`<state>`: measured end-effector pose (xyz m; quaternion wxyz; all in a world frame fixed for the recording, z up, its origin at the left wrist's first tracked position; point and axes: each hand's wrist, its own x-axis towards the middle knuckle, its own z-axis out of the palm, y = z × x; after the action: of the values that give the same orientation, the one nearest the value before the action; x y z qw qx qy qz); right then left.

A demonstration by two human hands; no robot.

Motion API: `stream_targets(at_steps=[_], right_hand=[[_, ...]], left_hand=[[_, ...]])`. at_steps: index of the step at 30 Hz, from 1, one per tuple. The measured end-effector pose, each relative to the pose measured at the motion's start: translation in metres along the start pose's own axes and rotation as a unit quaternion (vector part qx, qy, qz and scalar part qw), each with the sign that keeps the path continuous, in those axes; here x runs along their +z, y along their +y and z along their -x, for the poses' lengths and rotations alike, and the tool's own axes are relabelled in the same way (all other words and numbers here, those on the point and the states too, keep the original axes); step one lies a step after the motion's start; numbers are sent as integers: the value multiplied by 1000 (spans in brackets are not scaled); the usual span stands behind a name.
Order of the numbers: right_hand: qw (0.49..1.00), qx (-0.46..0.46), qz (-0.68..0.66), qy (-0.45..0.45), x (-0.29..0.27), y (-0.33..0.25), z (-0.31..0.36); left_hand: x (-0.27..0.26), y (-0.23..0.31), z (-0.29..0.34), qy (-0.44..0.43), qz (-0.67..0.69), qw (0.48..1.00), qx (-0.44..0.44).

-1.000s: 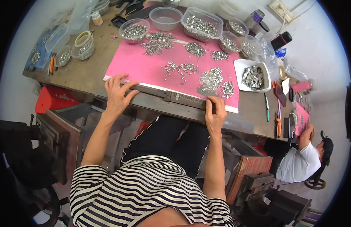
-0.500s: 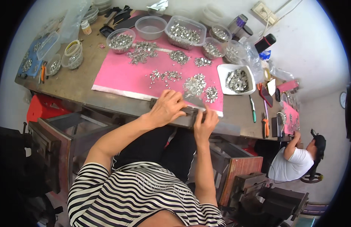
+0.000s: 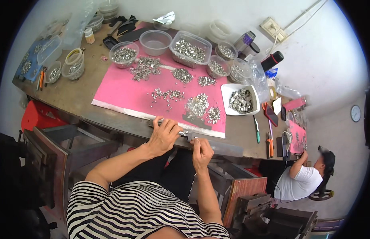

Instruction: The person arranges small metal pieces into a metal strip by hand, inserts the strip into a manual press machine, and rotates the wheel to press it. The person then resumes placing metal pieces into the strip.

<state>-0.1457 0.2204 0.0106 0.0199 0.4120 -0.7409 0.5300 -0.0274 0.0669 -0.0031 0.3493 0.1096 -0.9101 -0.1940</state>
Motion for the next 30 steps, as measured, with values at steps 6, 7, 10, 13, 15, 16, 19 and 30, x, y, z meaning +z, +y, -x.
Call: stream_targets(at_steps=[6,7,10,13,15,16,19,30], right_hand=[[994,-44,104,-11,21,34,-111],[991,-55,123,-11,29,46,-136],[983,-48,175,-30,49,76,-191],[967,-1,248,-57,61,94,-210],[969,24,239,-58,68,99,-215],[967,19,250,-54,68,102,-215],[966,23,249,-66,70,94,-217],[988,18,135,-72,35,43,-178]], left_hand=[[-9,4,-5,14,52,998,-37],[-16,4,-9,12,51,998,-38],[-30,-15,-25,40,123,991,-34],[-46,-49,-40,50,79,993,-73],[-49,-66,-43,26,67,995,-74],[-47,-71,-45,7,69,995,-74],[-38,-79,-52,-55,35,996,-63],[-24,-77,-52,-91,9,994,-59]])
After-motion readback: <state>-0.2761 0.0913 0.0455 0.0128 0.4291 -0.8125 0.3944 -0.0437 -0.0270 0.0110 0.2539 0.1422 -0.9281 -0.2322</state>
